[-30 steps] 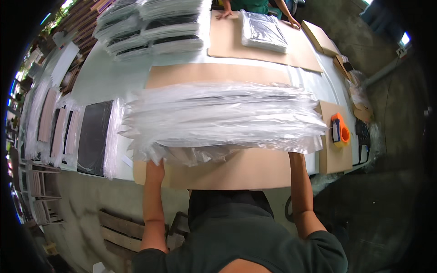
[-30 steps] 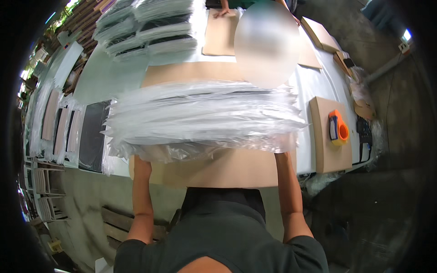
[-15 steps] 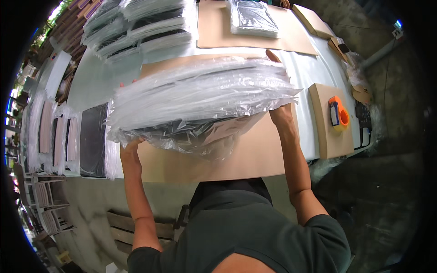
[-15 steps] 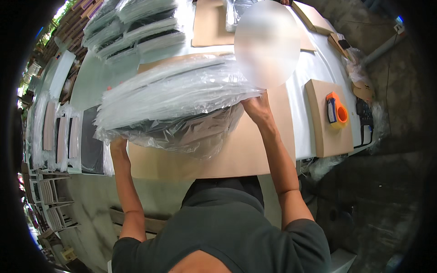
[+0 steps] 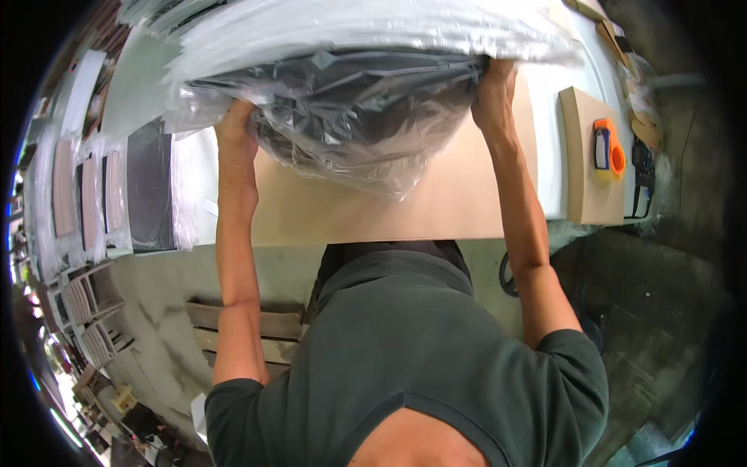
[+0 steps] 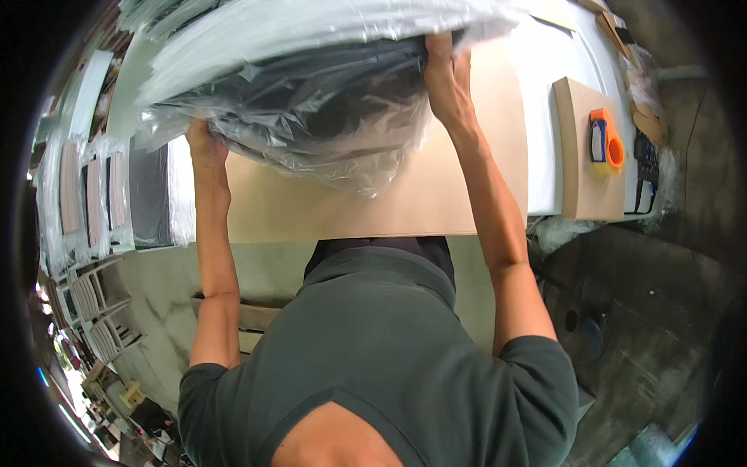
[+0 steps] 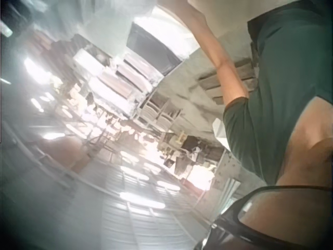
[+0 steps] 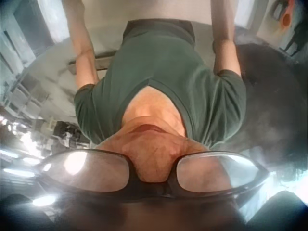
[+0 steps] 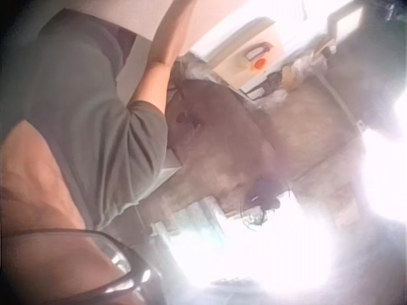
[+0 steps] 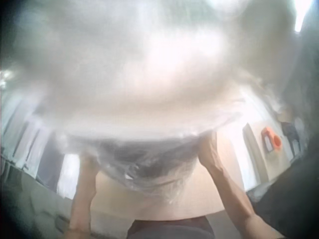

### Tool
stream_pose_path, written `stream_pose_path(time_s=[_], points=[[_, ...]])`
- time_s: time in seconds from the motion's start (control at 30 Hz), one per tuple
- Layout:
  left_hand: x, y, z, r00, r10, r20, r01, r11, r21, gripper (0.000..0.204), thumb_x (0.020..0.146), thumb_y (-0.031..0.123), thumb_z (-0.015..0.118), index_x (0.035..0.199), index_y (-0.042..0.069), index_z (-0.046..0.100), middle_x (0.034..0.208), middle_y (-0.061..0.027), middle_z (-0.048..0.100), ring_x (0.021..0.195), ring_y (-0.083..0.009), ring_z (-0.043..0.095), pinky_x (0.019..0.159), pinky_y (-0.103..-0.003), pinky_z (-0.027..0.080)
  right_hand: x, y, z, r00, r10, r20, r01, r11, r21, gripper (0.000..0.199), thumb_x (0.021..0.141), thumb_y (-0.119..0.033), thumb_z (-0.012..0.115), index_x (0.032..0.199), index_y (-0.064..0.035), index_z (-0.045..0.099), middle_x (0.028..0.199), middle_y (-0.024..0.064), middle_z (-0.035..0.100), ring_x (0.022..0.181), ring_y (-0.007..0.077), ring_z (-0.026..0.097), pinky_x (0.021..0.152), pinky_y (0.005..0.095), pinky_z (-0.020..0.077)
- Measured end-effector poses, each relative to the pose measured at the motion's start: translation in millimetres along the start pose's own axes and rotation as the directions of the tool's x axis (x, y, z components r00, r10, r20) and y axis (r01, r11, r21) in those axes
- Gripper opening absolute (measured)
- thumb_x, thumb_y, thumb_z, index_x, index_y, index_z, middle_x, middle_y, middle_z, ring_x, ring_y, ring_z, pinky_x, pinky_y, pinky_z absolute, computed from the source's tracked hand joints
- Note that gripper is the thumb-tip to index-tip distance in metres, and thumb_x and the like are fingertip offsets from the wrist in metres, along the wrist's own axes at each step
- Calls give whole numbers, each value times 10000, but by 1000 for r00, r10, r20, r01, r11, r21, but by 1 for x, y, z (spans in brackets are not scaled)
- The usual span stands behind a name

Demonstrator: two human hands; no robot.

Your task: The person packages several black rectangular items by wrapping them in brown paper and securing the folds with a tape dispenser.

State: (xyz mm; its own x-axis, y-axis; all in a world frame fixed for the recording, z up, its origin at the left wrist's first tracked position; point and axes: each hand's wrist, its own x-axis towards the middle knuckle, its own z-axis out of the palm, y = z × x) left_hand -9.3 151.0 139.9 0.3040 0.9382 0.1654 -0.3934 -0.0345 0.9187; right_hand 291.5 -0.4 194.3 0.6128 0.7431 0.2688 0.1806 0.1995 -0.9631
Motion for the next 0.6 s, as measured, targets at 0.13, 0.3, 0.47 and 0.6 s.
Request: stream_pose_path(time_s=[0.13, 0.3, 0.47, 0.6], points=[[9, 13, -6, 991, -20, 136, 27, 998, -51, 414, 884, 343, 634, 1155, 32, 593, 1081, -99, 649, 987, -236, 628, 897, -405, 493, 21, 3, -4, 994, -90, -60, 96, 991, 97, 845, 863, -747, 442, 1256, 0, 484, 1175, 91, 542, 1111, 198, 487, 969, 342, 390], [7, -13, 3, 988, -62, 139, 63, 998, -5, 435, 849, 344, 669, 1149, 36, 606, 1085, -109, 656, 983, -249, 640, 880, -403, 516, 13, 34, -26, 986, -135, -98, 121, 982, -143, 702, 888, -660, 485, 1052, 19, 547, 992, 68, 556, 920, 180, 502, 821, 351, 432], [-9, -60, 0, 976, -215, 27, 173, 848, 501, 473, 782, 301, 757, 1136, 17, 623, 1088, -110, 662, 990, -266, 632, 865, -391, 501, 7, 55, -52, 992, 75, 98, -69, 996, -61, 593, 875, -400, 666, 1243, 23, 471, 1150, 112, 556, 1078, 212, 511, 952, 357, 418], [-28, -121, -44, 921, -373, 113, 206, 712, 671, 501, 785, 315, 766, 1153, 10, 615, 1084, -92, 659, 969, -261, 617, 851, -410, 472, 4, 52, -43, 976, 14, 216, 11, 994, -112, 578, 690, -293, 862, 1101, 26, 609, 995, 121, 669, 942, 213, 620, 826, 342, 504]])
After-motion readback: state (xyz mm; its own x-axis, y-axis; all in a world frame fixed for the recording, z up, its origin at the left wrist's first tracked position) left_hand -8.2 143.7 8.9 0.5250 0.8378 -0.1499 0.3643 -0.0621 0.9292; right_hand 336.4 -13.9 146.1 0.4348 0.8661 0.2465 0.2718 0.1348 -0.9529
